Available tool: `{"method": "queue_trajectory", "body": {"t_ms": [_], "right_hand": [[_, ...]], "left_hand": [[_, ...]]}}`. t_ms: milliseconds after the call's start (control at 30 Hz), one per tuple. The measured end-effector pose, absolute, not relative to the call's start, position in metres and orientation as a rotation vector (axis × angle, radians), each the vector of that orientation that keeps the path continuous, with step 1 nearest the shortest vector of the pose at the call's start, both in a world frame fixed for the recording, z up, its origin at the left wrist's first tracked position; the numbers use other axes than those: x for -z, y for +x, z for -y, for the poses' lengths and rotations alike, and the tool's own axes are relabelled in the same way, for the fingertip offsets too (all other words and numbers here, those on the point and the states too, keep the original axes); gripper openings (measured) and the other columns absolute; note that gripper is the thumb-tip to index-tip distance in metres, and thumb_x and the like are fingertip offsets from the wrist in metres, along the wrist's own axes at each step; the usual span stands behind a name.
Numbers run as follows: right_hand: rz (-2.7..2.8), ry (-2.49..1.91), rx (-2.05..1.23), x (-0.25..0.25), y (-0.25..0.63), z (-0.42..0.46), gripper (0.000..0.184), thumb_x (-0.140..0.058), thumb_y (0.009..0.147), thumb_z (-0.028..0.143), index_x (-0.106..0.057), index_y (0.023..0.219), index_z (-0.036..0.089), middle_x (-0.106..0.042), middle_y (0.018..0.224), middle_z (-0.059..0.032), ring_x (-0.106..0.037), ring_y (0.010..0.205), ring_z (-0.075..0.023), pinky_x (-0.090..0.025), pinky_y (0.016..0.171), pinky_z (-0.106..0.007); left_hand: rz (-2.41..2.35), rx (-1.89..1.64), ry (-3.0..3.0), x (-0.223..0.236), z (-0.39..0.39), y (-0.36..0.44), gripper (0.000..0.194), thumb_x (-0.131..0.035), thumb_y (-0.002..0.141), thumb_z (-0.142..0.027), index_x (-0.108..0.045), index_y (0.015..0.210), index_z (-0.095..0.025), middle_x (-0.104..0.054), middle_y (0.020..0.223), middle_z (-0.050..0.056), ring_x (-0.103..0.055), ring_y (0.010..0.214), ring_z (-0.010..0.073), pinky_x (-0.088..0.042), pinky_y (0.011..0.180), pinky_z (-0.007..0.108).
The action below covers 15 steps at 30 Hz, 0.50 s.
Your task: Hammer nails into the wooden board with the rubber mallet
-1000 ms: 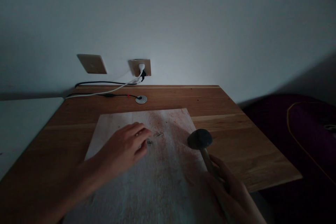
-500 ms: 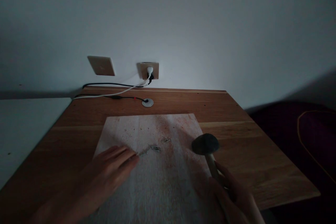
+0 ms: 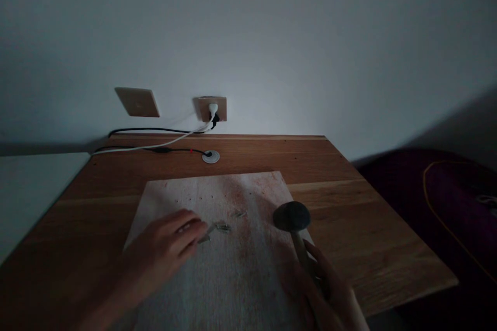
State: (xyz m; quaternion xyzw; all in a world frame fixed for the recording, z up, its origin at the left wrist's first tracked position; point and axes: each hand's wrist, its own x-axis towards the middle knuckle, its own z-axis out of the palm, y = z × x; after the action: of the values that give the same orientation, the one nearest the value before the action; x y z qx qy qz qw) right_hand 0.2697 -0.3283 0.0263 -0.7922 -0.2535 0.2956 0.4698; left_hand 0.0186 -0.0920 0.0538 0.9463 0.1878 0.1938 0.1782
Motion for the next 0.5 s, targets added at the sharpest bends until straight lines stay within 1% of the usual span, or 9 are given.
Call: {"method": "queue_trajectory", "body": {"t_ms": [67,133,233,333,400,500], "right_hand": [[0.598,-1.949,-0.728,-0.024,0.267,0.328,0.075,-0.063,0.095,0.074,-0.067,0.146,0.020,-0.084,0.120,-0.0165,-0.080,0.107,-0.0337,-0.064,0.086,-0.039],[0.576,-1.954,-0.706,-0.022,0.265,0.327,0.077,-0.063,0.094,0.076,-0.067,0.146,0.019,-0.085,0.113,-0.0150,-0.081,0.098,-0.0314,-0.064,0.087,-0.039],[0.553,-1.970,-0.651,-0.017,0.265,0.327,0.079,-0.065,0.090,0.080,-0.071,0.141,0.019,-0.085,0.106,-0.0133,-0.081,0.088,-0.0287,-0.064,0.078,-0.035],[0.565,-2.003,-0.623,-0.014,0.266,0.328,0.078,-0.066,0.088,0.082,-0.074,0.137,0.022,-0.084,0.092,-0.0094,-0.078,0.073,-0.0258,-0.061,0.065,-0.033],[0.592,-2.011,-0.586,-0.013,0.267,0.327,0.076,-0.065,0.089,0.081,-0.075,0.136,0.022,-0.084,0.087,-0.0088,-0.076,0.068,-0.0251,-0.060,0.062,-0.033],[0.651,-1.989,-0.535,-0.010,0.268,0.327,0.074,-0.062,0.093,0.081,-0.075,0.134,0.020,-0.084,0.089,-0.0105,-0.076,0.069,-0.0240,-0.059,0.065,-0.032]], "left_hand": [[-0.505,-0.592,2.619,-0.053,0.076,0.040,0.023,-0.056,0.098,-0.006,-0.073,0.099,-0.021,-0.071,0.094,0.001,-0.069,0.082,0.0143,-0.056,0.076,0.025],[-0.470,-0.656,2.403,-0.056,0.062,0.067,0.019,-0.063,0.092,-0.005,-0.074,0.095,-0.020,-0.071,0.091,0.000,-0.068,0.080,0.0135,-0.054,0.074,0.024],[-0.395,-0.637,2.192,-0.059,0.045,0.115,0.016,-0.068,0.089,-0.005,-0.076,0.091,-0.018,-0.071,0.088,0.000,-0.068,0.077,0.0129,-0.053,0.074,0.024],[-0.403,-0.578,2.095,-0.052,0.035,0.159,0.022,-0.068,0.082,0.003,-0.076,0.090,-0.016,-0.073,0.084,0.000,-0.066,0.073,0.0122,-0.051,0.071,0.024],[-0.430,-0.545,2.072,-0.044,0.032,0.180,0.028,-0.068,0.078,0.007,-0.076,0.093,-0.015,-0.076,0.086,0.001,-0.066,0.073,0.0126,-0.051,0.071,0.024],[-0.405,-0.516,2.091,-0.035,0.031,0.194,0.033,-0.065,0.075,0.011,-0.075,0.094,-0.014,-0.078,0.090,0.002,-0.068,0.076,0.0138,-0.052,0.074,0.025]]}}
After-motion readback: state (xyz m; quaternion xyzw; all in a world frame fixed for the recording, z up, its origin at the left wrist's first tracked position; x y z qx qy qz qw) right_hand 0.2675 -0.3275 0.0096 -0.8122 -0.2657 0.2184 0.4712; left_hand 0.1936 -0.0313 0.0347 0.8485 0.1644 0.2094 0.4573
